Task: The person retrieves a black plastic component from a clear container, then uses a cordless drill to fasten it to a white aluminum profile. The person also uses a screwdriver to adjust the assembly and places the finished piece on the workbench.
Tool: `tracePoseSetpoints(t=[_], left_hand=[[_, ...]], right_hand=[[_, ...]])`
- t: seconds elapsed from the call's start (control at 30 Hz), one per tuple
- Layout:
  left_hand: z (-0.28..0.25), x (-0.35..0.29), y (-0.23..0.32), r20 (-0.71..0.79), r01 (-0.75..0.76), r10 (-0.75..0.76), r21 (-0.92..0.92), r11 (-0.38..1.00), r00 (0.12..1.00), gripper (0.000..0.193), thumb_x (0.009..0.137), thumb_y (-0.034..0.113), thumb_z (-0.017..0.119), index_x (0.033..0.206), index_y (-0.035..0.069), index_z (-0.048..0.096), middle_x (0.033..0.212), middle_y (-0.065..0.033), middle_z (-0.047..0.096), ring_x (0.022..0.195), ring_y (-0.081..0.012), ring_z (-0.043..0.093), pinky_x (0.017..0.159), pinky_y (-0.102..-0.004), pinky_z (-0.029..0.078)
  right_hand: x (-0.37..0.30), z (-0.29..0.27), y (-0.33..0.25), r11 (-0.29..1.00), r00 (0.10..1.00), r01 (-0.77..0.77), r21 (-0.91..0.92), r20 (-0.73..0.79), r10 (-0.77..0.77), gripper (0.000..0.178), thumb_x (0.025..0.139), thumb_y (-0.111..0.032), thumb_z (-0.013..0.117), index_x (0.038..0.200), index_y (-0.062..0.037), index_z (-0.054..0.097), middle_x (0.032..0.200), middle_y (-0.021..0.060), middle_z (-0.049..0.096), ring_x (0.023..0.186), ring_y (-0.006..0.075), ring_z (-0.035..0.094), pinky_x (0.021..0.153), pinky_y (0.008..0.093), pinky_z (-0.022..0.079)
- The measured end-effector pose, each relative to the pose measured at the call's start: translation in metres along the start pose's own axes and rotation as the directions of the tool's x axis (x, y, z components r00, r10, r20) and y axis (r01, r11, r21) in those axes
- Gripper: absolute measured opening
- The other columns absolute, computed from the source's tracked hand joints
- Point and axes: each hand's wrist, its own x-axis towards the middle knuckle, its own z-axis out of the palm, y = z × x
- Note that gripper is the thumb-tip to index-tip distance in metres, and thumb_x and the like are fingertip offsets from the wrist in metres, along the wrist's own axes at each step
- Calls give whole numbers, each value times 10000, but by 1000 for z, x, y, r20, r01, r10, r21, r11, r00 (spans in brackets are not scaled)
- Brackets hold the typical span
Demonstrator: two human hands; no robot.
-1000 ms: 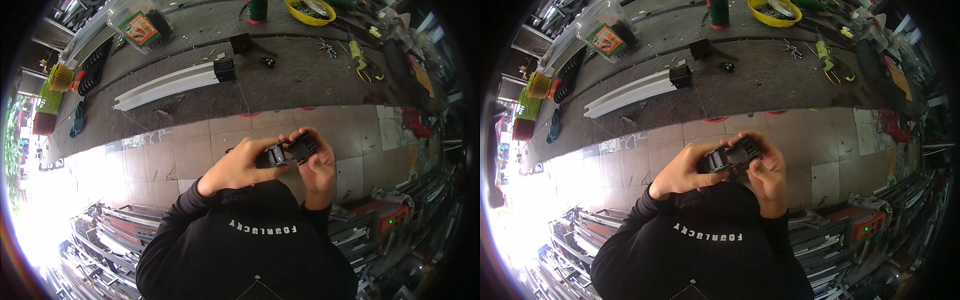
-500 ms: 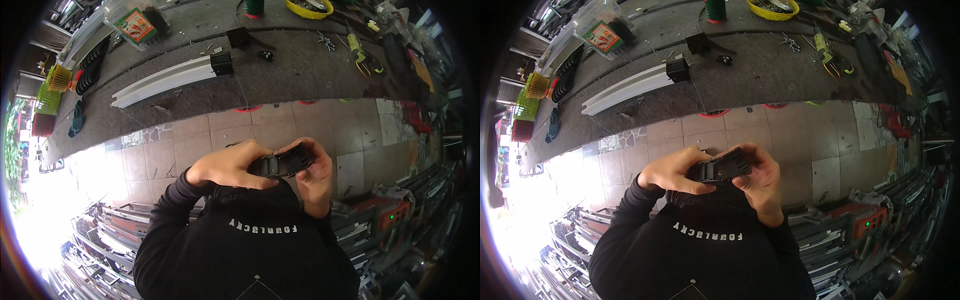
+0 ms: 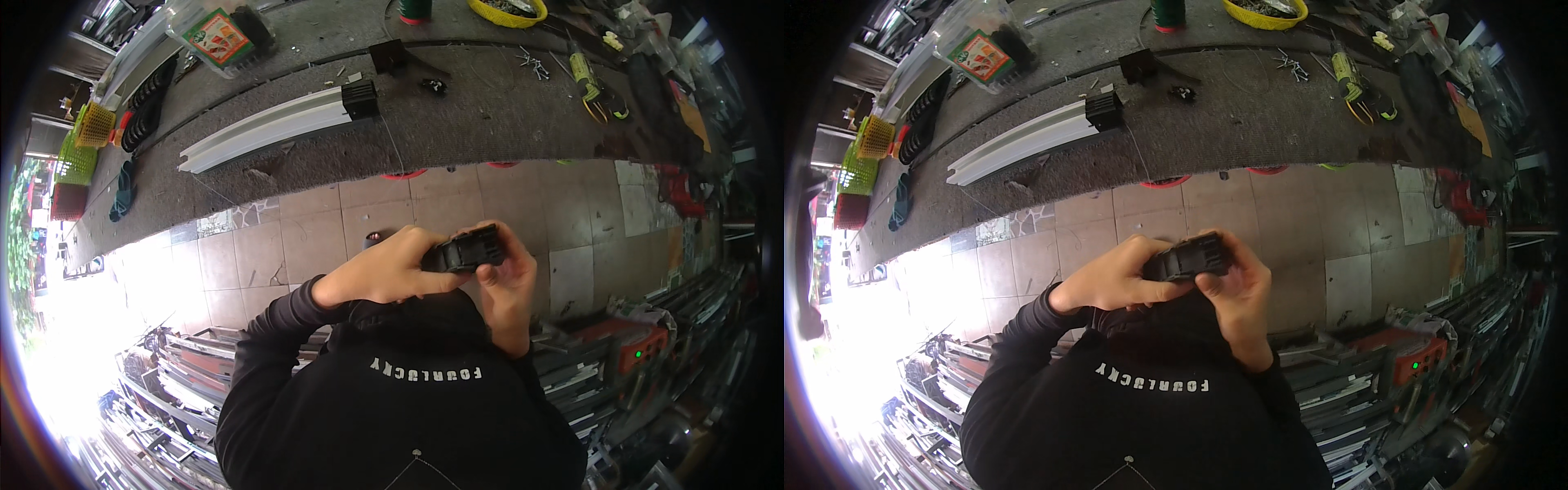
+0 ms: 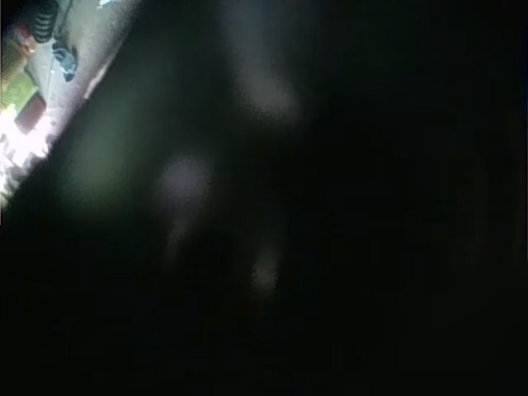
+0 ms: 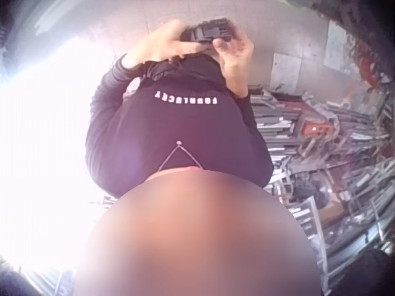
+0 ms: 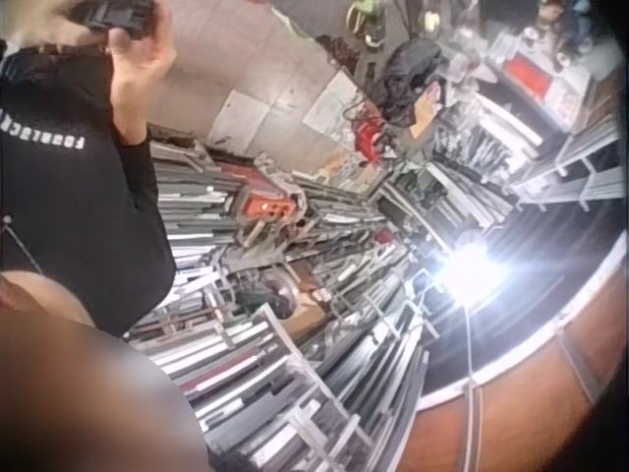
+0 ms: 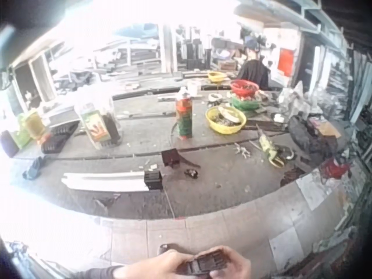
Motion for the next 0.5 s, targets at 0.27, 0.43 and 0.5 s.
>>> tracePoseSetpoints(t=[0.27, 0.43, 0.5], left_hand=[[-3, 15, -4, 42, -141, 134, 324, 935, 990, 386, 797, 277, 747, 968, -61, 672, 660, -177, 628, 609, -314, 648, 596, -393, 491], [8, 13, 6, 54, -271, 266, 274, 923, 962, 460, 817, 350, 766, 946, -86, 691, 652, -212, 640, 582, -314, 656, 568, -397, 484], [10, 15, 9, 71, -240, 229, 294, 925, 971, 487, 823, 371, 776, 944, -93, 690, 656, -219, 641, 580, -316, 653, 567, -398, 482]], right_hand=[[13, -25, -27, 963, 963, -24, -268, 251, 94, 606, 769, -157, 890, 1264, 13, 586, 1179, 134, 658, 1124, 191, 624, 985, 330, 491], [3, -19, -30, 927, 974, 137, -349, 220, -61, 564, 697, -257, 939, 1102, -27, 621, 1081, 105, 642, 1010, 152, 626, 864, 288, 503], [1, -20, -30, 924, 980, 144, -353, 184, -82, 561, 675, -281, 949, 1059, -34, 622, 1064, 96, 633, 983, 150, 624, 837, 289, 504]])
